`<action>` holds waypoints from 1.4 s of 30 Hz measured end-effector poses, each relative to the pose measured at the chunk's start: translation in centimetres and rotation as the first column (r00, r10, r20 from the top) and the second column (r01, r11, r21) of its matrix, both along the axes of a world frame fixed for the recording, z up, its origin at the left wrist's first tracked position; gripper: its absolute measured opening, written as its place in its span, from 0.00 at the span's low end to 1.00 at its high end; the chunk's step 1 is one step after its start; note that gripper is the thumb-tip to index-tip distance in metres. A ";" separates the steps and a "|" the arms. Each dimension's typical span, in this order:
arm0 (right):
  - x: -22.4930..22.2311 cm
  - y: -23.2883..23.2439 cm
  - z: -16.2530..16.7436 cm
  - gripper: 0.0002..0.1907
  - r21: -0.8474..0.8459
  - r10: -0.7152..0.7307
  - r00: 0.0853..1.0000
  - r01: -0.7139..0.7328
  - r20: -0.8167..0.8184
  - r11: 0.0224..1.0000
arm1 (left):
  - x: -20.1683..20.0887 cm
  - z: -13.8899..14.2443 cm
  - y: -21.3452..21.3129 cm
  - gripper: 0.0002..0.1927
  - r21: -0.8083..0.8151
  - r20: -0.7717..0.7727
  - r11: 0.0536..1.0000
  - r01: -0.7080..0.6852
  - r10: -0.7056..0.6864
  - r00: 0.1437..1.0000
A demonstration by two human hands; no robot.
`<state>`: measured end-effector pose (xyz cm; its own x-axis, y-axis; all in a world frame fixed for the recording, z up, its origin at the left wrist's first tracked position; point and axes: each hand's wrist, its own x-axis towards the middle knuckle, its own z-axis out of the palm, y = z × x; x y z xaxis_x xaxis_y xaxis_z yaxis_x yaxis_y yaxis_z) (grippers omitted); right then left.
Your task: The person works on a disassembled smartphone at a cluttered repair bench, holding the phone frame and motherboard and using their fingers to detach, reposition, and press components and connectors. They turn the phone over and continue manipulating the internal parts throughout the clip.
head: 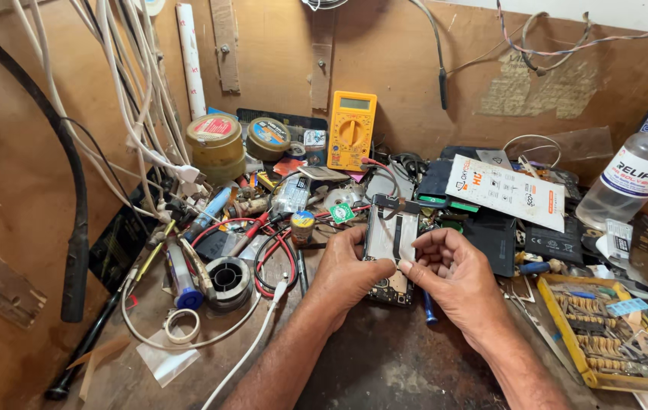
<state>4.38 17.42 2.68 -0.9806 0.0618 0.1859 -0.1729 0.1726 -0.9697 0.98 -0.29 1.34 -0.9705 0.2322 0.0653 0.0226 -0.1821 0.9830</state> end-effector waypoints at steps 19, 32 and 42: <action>0.2 -0.2 -0.8 0.13 -0.009 -0.006 1.000 0.006 -0.016 1.000 | 0.4 0.3 0.1 0.22 0.018 -0.026 1.000 -0.017 0.017 1.000; 2.7 -0.6 1.8 0.11 0.242 -0.206 0.952 0.260 -0.225 0.935 | 0.4 0.5 -0.1 0.23 0.197 0.060 0.980 0.026 -0.038 0.997; 3.2 -2.5 2.0 0.19 0.134 -0.199 0.946 0.239 -0.255 0.962 | 0.1 0.4 -0.7 0.25 0.482 0.135 0.876 -0.025 -0.045 0.990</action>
